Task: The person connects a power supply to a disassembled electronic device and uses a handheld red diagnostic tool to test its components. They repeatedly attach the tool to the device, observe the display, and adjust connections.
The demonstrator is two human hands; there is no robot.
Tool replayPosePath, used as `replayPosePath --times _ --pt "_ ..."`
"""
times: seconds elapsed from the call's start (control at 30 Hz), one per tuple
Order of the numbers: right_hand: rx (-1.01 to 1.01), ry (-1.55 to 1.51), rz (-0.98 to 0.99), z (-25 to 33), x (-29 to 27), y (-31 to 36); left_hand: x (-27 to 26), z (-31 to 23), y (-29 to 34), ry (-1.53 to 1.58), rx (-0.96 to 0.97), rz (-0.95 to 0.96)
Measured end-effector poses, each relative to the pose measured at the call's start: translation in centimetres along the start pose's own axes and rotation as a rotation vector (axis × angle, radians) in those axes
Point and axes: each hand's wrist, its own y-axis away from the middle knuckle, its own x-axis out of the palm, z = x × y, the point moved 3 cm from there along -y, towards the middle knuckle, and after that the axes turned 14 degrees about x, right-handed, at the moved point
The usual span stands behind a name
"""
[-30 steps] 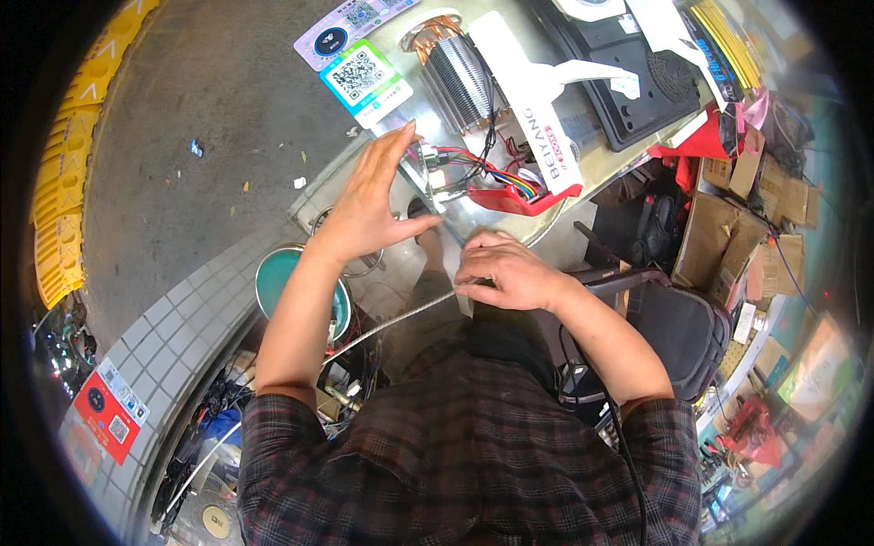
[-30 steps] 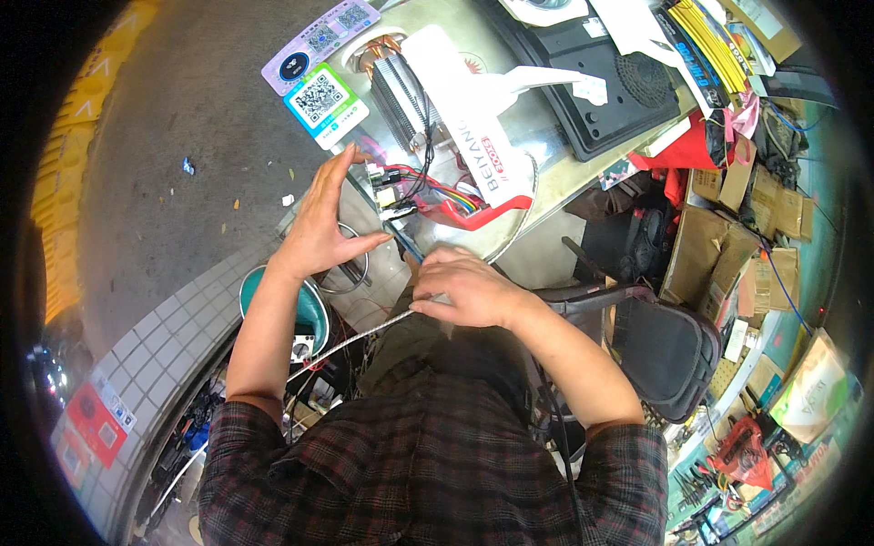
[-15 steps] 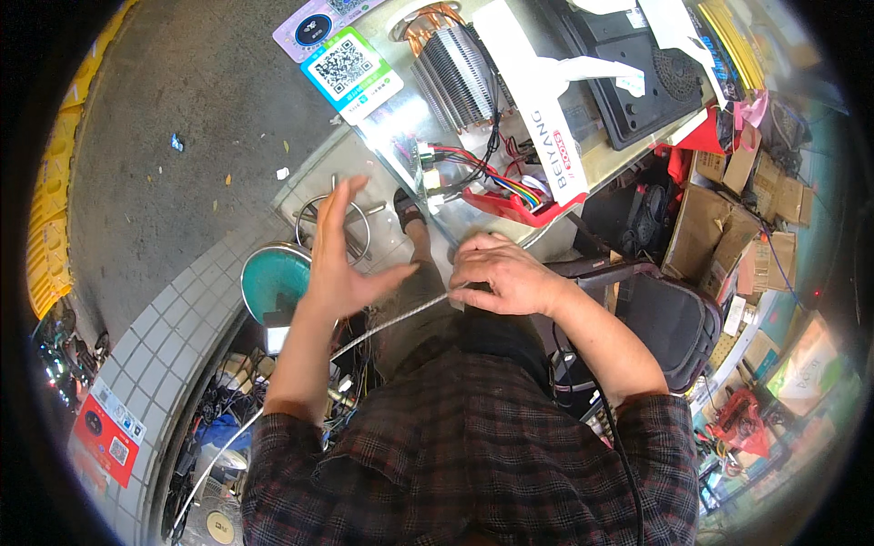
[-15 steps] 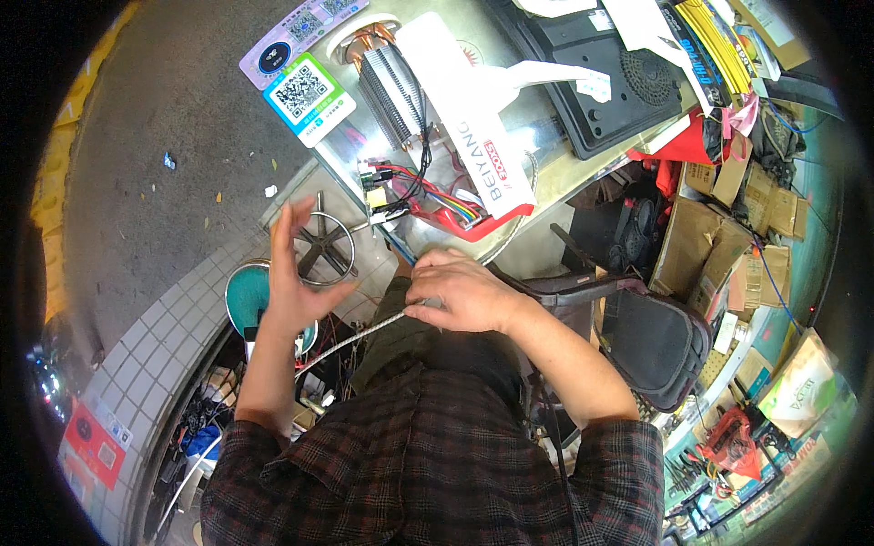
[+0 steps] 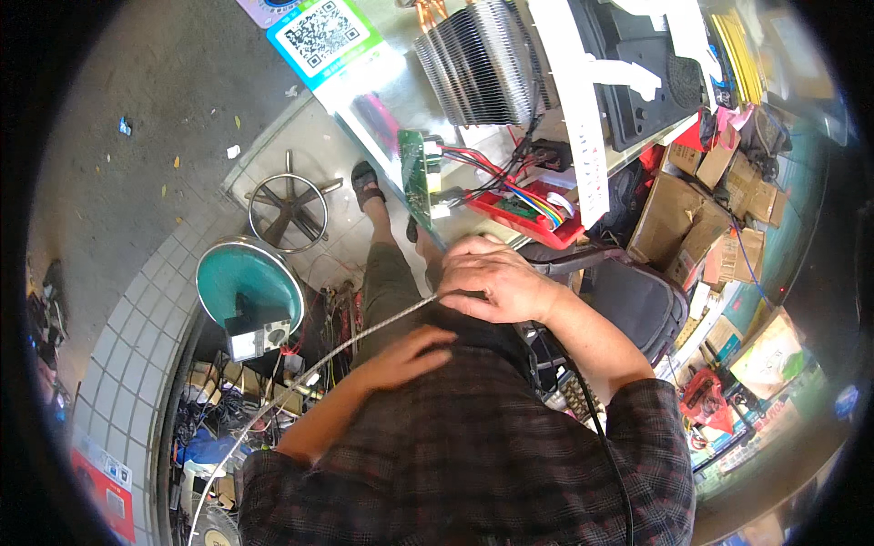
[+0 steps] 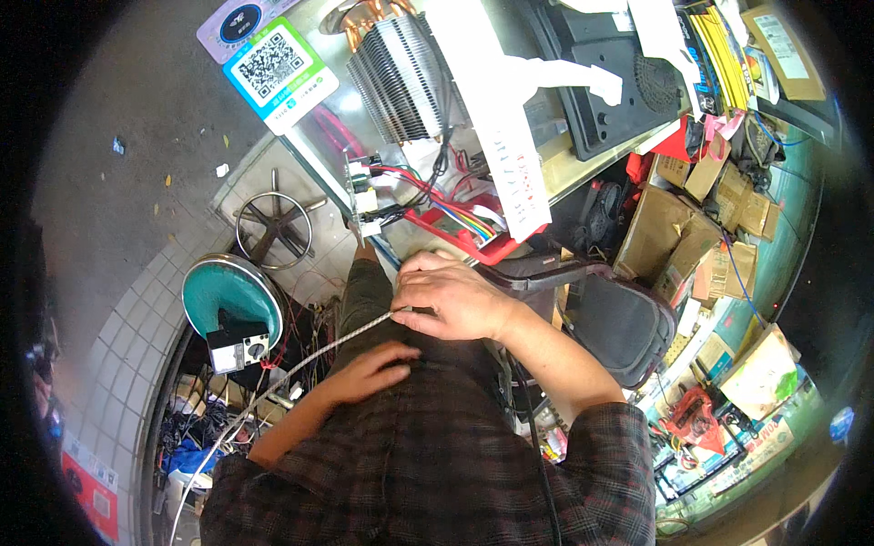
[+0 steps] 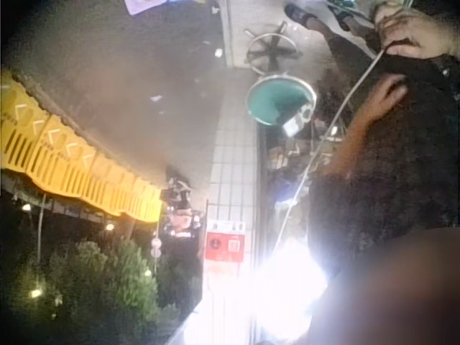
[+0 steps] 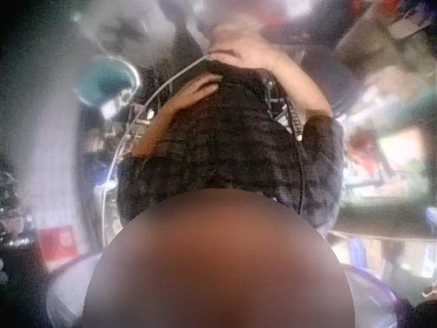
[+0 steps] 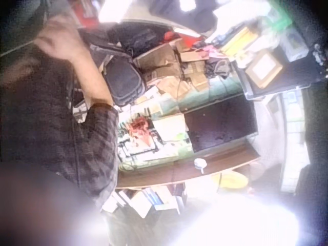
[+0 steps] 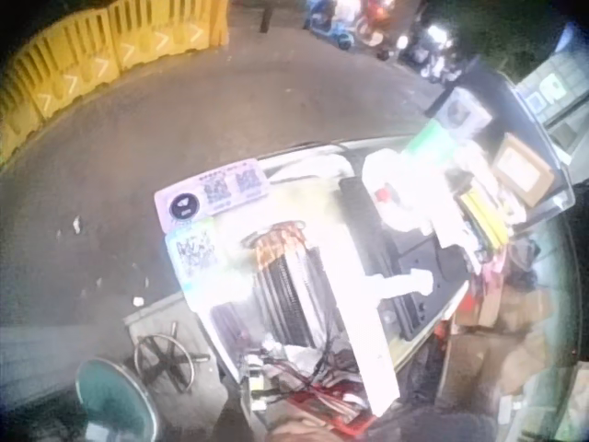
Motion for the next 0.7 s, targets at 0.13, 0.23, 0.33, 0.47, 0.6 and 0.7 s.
replayPosePath --times 0.13,0.23,0.33,0.47,0.6,0.7 --pt "0.008 0.004 -0.008 0.2 0.1 -0.3 -1.8 9.8 2.4 -0.29 -0.214 -0.317" --pt "0.016 0.011 -0.004 0.3 0.1 -0.4 -3.0 16.8 6.3 -0.52 -0.364 -0.538" --pt "0.013 0.016 -0.012 0.4 0.1 -0.4 -3.0 22.8 10.8 -0.478 -0.462 -0.788" --pt "0.018 0.005 0.004 0.1 0.3 -0.4 -2.5 27.7 14.0 -0.404 -0.451 -0.792" --pt "-0.006 -0.025 -0.005 -0.1 0.6 -0.4 -2.8 28.9 13.7 -0.552 -0.35 -0.809" --pt "-0.052 -0.007 -0.013 -0.1 0.6 -0.2 -3.6 29.1 13.1 -0.568 -0.407 -0.776"
